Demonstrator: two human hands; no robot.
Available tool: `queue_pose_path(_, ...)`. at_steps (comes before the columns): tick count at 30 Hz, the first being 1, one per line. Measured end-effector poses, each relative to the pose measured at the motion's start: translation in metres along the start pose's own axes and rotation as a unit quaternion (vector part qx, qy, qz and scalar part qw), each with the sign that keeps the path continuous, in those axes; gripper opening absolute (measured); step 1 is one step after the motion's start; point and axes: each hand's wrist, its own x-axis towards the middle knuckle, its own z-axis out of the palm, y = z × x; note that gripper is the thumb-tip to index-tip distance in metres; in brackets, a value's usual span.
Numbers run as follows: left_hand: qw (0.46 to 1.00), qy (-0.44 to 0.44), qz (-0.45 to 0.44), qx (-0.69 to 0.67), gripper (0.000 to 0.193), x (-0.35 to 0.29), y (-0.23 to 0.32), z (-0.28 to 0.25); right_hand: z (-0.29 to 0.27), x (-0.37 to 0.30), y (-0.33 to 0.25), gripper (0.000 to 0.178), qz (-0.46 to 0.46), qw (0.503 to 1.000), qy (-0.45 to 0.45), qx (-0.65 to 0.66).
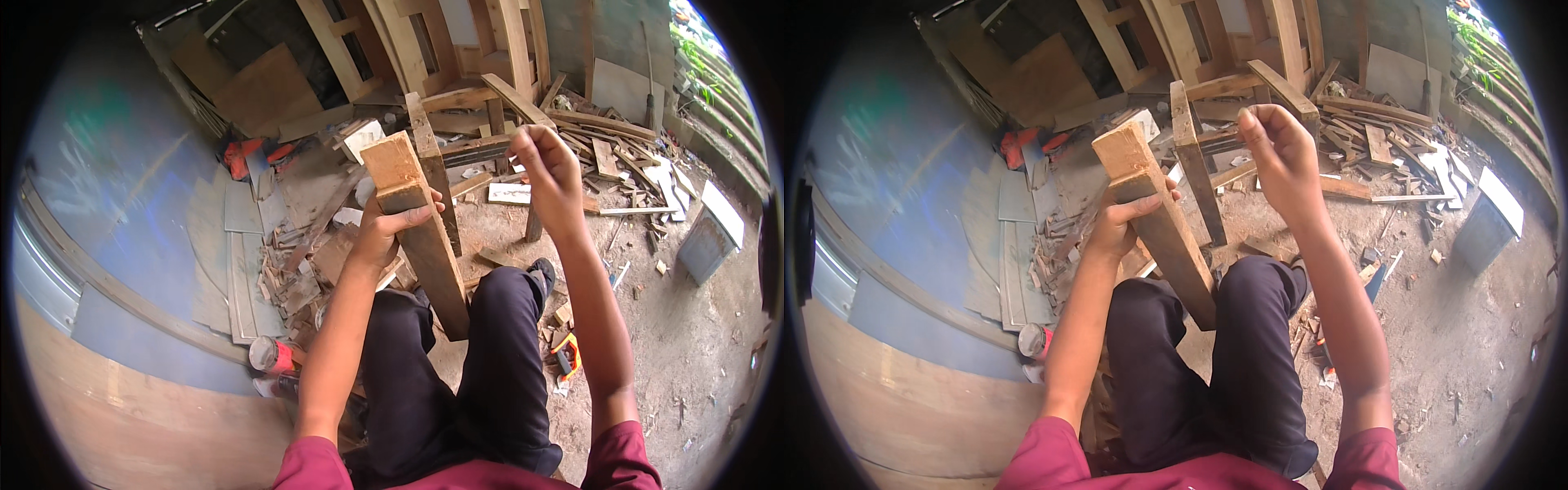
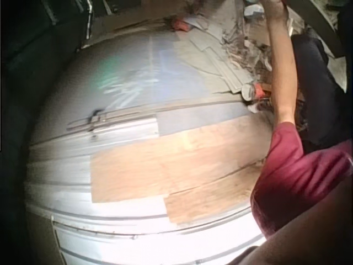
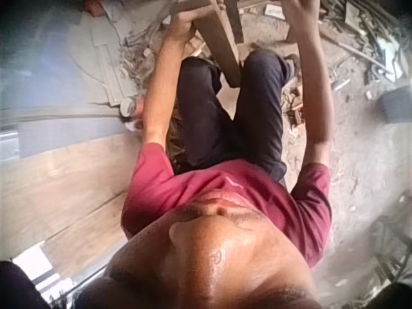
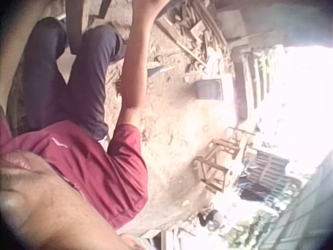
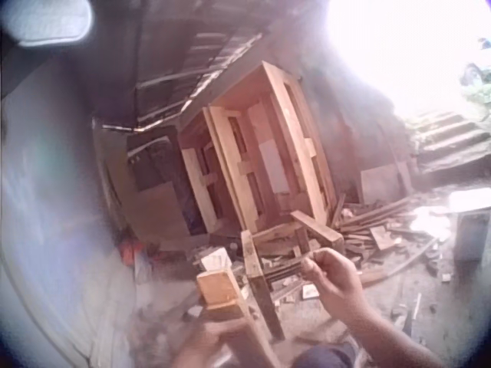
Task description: The person sits on the floor and uses a hand saw to cut a small wooden block, then uses a hammer to split the block further. The person handles the wood pieces and tools directly with their hands.
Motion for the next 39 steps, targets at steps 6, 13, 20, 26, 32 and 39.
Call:
queue_pose_path(6,0.995,0.063,0.026,0.068,0.039,0.012,-0.044,-0.014,0.029,-0.006,0.037,0.031,0.066,0.969,-0.084,-0.221)
queue_pose_path(13,0.955,0.19,0.132,0.185,0.054,0.018,-0.073,0.0,0.064,-0.005,0.062,0.027,0.063,0.949,-0.141,-0.276)
queue_pose_path(20,0.928,0.186,0.172,0.272,0.057,0.006,-0.078,-0.016,0.066,0.01,0.066,0.025,0.031,0.922,-0.238,-0.303)
queue_pose_path(26,0.845,0.185,0.219,0.452,0.078,0.024,-0.067,-0.009,0.068,0.022,0.067,0.021,-0.058,0.905,-0.202,-0.369)
queue_pose_path(32,0.84,0.148,0.261,0.453,0.094,0.055,-0.066,-0.014,0.066,0.037,0.069,0.018,-0.048,0.917,-0.181,-0.351)
queue_pose_path(39,0.978,0.169,0.032,0.115,0.063,0.063,-0.079,-0.049,0.036,0.027,0.089,0.024,0.09,0.954,-0.109,-0.265)
